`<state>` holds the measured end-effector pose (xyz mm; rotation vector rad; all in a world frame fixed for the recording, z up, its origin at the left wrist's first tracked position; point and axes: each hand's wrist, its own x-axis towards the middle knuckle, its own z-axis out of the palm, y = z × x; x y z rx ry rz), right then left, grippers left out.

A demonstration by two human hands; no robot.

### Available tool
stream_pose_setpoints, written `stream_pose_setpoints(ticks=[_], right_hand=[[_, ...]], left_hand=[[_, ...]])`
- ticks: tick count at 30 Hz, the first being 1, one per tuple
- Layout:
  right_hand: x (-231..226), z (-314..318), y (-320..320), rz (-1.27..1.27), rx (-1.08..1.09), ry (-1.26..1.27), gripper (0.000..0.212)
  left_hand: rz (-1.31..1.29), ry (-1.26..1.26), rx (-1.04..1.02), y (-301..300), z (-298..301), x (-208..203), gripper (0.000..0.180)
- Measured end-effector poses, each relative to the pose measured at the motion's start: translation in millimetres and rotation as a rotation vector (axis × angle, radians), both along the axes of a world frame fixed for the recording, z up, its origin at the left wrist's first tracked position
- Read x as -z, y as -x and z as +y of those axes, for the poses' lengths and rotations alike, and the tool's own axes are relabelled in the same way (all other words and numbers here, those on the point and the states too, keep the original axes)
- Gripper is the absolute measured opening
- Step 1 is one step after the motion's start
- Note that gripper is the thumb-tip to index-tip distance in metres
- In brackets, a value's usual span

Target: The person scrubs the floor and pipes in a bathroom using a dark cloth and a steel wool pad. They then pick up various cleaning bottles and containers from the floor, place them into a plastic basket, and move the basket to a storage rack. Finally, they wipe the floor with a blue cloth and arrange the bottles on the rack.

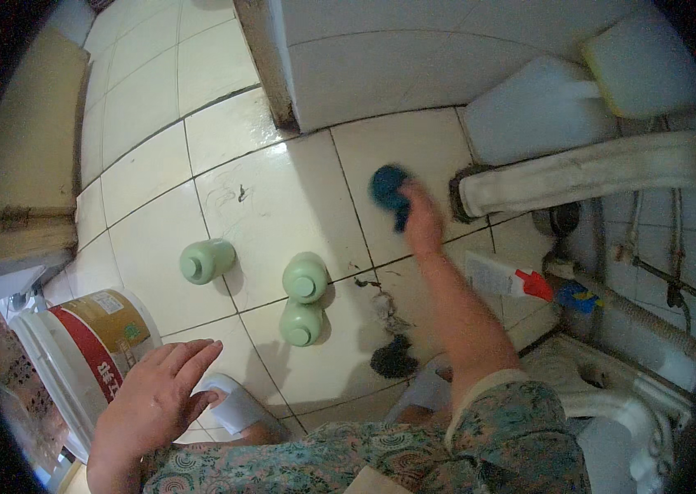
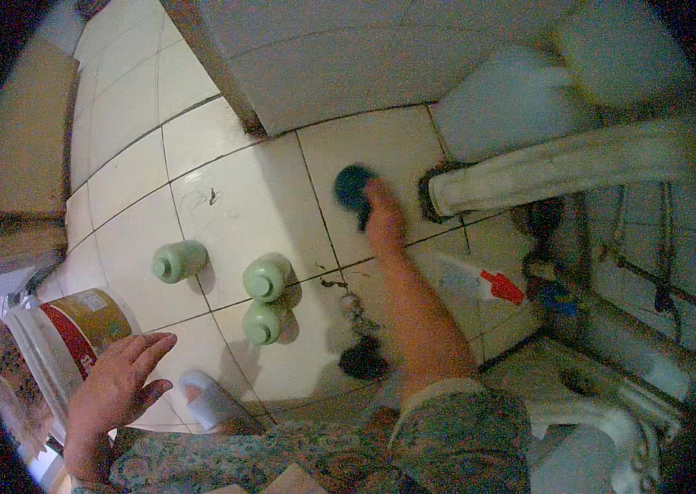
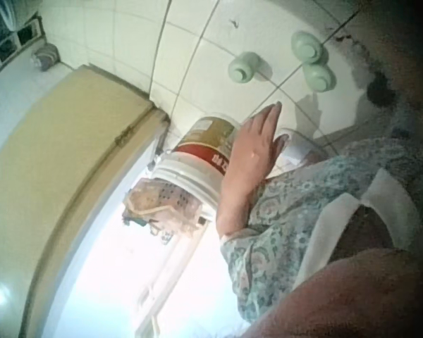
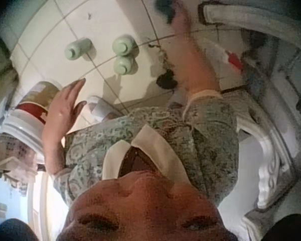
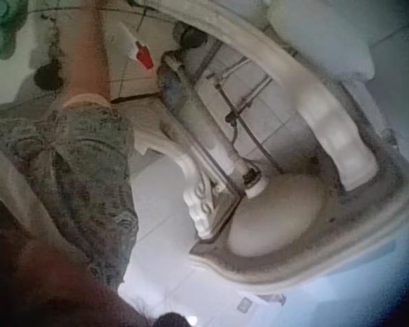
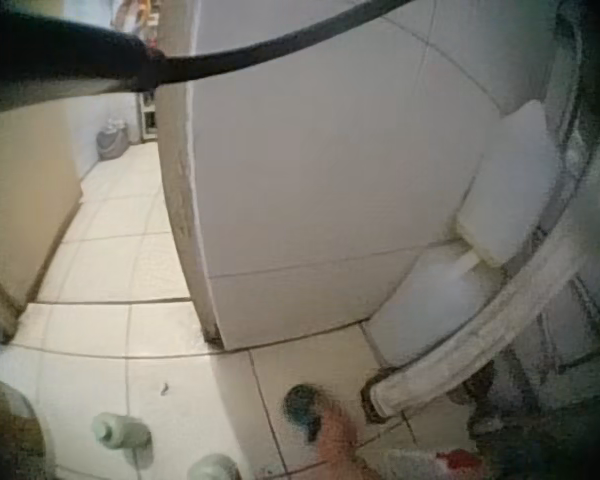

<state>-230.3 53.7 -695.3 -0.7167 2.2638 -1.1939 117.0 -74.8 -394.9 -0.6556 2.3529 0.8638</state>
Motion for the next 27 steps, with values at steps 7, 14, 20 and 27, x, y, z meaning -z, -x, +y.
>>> stream_pose_setpoints(ticks=[7,14,20,27], right_hand=[[51.9,23.0,83.0,0.674,-0.320,-0.509,0.043],[47.9,15.9,-41.4,0.092,-0.415,-0.256,0.039],[23.3,15.3,-79.8,0.077,-0.502,-0.044,0.034],[16.8,43.2,-18.4,0.190,-0.272,-0.209,0.035]], left_hand=[[-0.019,0.036,0.057,-2.6,9.3,-4.6,0.056],[0.022,0.040,0.071,-0.9,11.9,-4.7,0.057],[0.097,0.094,0.072,-0.5,14.5,-9.6,0.056],[0.054,0.033,0.083,-25.5,22.8,-5.6,0.056]])
